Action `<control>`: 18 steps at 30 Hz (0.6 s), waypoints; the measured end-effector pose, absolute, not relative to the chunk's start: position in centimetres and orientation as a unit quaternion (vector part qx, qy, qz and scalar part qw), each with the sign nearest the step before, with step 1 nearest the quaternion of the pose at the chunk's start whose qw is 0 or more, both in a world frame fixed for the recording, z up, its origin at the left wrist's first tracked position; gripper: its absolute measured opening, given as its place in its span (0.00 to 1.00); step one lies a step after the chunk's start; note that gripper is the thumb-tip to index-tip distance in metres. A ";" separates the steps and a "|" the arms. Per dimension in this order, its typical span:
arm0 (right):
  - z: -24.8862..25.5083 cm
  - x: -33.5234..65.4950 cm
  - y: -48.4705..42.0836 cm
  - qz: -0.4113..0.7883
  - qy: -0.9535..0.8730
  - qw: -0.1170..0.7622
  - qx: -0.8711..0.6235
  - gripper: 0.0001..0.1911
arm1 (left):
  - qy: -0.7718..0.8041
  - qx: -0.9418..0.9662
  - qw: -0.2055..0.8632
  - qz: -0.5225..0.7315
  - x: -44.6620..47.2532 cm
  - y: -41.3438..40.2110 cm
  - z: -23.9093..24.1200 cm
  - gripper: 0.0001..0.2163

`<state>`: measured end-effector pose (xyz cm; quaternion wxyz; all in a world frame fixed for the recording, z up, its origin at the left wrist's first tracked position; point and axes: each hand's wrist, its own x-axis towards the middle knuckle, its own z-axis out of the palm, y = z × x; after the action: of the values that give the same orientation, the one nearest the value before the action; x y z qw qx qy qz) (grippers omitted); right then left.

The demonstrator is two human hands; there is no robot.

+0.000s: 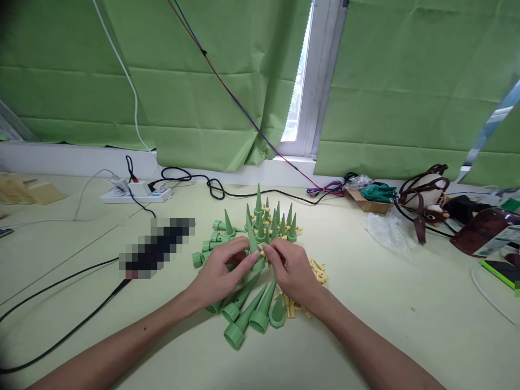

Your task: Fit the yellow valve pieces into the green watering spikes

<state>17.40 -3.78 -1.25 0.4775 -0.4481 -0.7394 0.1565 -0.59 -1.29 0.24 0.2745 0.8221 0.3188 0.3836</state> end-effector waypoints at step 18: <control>-1.7 17.7 -3.5 0.157 -0.751 0.445 -0.462 0.21 | 0.259 0.848 0.268 0.377 -1.0 -1.4 -0.3 0.05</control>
<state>17.71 -3.53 -1.74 0.4450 -0.4625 -0.7507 0.1570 -0.98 -1.36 -0.30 0.2682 0.8479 0.2586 0.3772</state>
